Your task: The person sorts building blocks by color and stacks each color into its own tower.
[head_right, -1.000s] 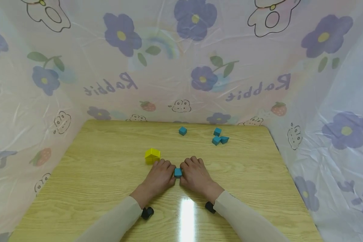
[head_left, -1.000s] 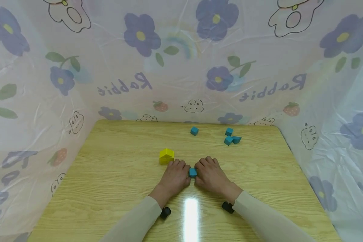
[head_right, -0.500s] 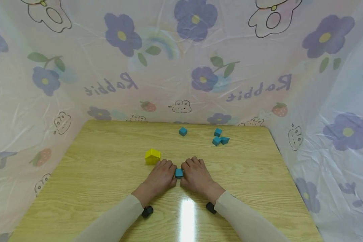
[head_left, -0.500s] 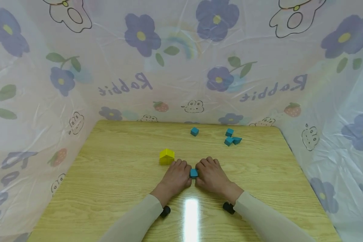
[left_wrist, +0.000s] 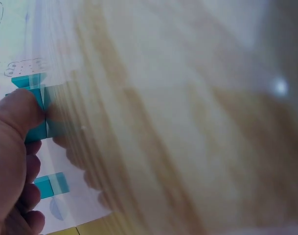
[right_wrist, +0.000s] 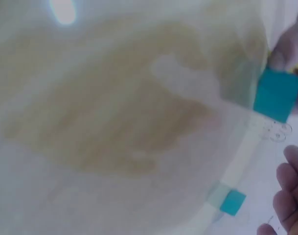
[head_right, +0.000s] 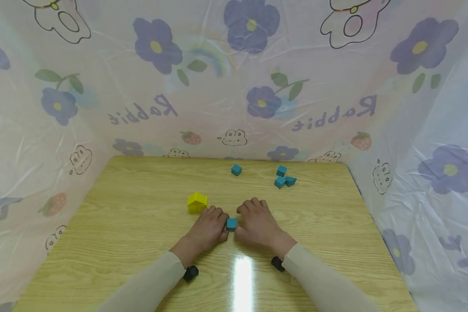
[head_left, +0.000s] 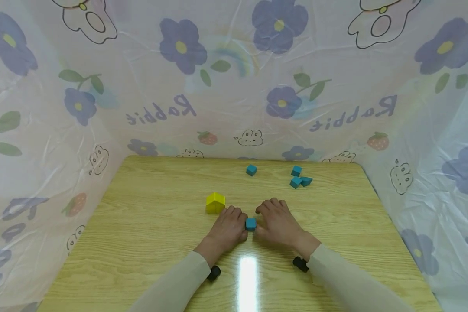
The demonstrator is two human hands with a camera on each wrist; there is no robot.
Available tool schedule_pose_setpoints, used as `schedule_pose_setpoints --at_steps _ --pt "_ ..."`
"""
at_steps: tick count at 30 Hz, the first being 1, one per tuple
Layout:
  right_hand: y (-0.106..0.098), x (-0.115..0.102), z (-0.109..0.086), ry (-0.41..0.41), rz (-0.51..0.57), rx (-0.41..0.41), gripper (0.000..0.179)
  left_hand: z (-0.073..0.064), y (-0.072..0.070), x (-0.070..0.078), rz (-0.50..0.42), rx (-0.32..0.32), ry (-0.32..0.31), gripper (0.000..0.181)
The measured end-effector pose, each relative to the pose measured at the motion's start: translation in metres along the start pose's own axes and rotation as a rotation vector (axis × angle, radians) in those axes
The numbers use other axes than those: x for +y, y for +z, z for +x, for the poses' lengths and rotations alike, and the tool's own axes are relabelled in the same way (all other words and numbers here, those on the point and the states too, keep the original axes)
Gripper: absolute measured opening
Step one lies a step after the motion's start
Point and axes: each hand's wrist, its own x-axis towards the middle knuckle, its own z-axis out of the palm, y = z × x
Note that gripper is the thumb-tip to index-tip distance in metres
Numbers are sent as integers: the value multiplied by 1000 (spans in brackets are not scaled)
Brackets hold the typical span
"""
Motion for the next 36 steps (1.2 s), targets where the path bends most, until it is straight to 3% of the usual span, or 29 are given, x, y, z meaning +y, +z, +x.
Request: schedule_pose_setpoints --at_steps 10,20,28,36 --pt "-18 34 22 62 -90 139 30 0 1 -1 -31 -6 0 32" --pt "-14 64 59 116 -183 197 34 0 -1 -1 -62 -28 -4 33" --pt "-10 72 103 188 -257 93 42 1 1 0 -78 -37 -15 33" --pt "4 73 128 259 -266 -42 36 1 1 0 -58 -30 -12 33"
